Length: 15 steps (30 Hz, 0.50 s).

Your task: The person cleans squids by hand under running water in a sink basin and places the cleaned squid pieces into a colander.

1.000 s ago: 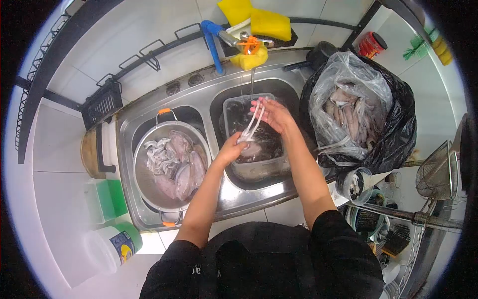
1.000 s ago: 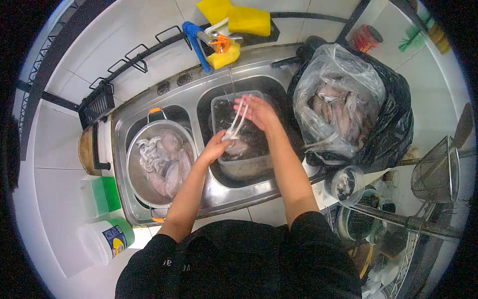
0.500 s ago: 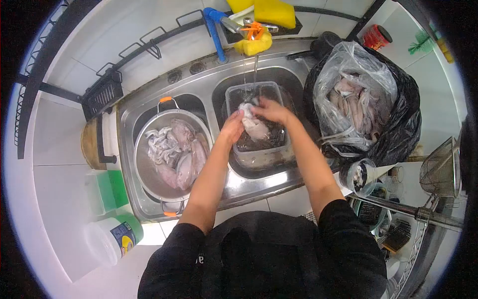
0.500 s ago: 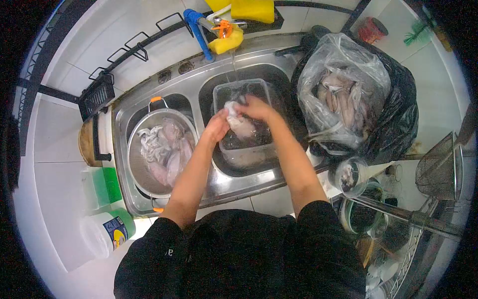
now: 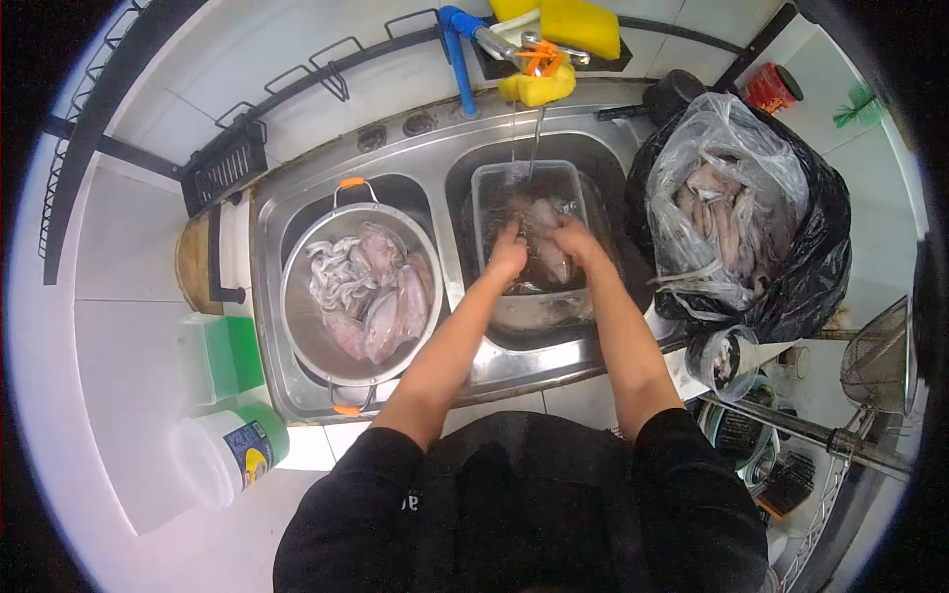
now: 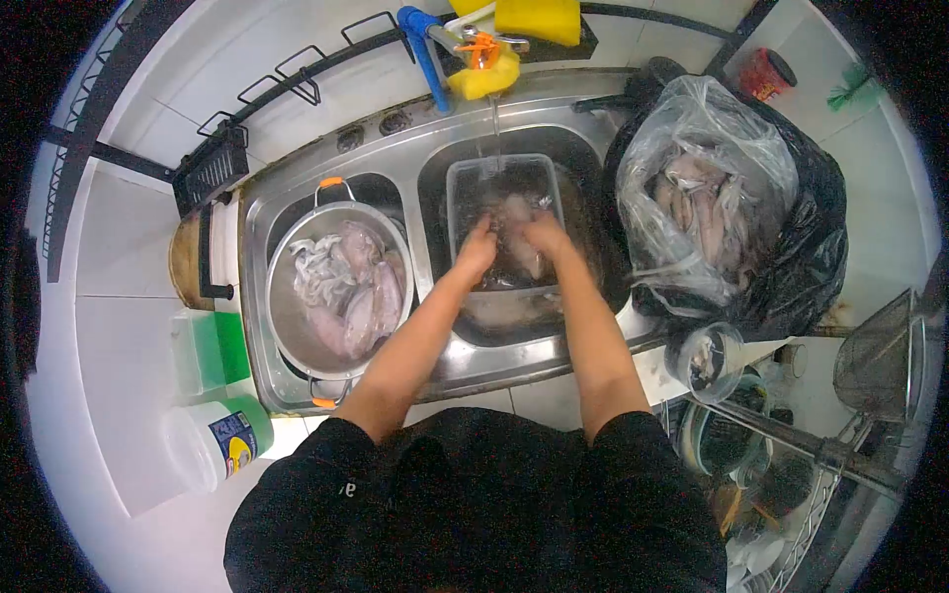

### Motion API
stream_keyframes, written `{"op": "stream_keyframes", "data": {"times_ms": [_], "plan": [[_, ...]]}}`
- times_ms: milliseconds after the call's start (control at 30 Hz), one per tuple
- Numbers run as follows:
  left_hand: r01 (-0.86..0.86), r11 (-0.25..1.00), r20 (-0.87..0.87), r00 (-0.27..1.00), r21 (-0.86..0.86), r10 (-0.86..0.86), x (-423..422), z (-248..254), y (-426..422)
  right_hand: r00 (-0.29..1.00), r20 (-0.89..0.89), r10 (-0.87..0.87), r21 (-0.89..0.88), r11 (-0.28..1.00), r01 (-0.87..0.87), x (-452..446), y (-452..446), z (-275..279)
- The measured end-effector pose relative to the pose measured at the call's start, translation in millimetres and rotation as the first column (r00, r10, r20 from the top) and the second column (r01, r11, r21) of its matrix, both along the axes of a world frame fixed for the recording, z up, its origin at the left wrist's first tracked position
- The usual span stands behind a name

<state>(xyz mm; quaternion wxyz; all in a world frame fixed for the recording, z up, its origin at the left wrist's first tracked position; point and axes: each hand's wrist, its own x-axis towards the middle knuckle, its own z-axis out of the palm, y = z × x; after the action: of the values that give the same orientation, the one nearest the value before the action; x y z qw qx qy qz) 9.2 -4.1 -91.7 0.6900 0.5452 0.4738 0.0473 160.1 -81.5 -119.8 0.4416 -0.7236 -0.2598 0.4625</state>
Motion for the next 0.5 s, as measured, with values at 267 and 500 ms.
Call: {"op": "stream_keyframes", "data": {"times_ms": [267,500], "plan": [[0.132,0.329,0.114,0.768,0.935,-0.631,-2,46,10,0.965,-0.259,0.046,-0.064,0.996,-0.065,-9,10,112],[-0.276,0.922,0.381,0.911,0.273,0.16,30,-14,24,0.962,0.26,-0.081,0.059,0.996,0.068,-3,16,17]]}}
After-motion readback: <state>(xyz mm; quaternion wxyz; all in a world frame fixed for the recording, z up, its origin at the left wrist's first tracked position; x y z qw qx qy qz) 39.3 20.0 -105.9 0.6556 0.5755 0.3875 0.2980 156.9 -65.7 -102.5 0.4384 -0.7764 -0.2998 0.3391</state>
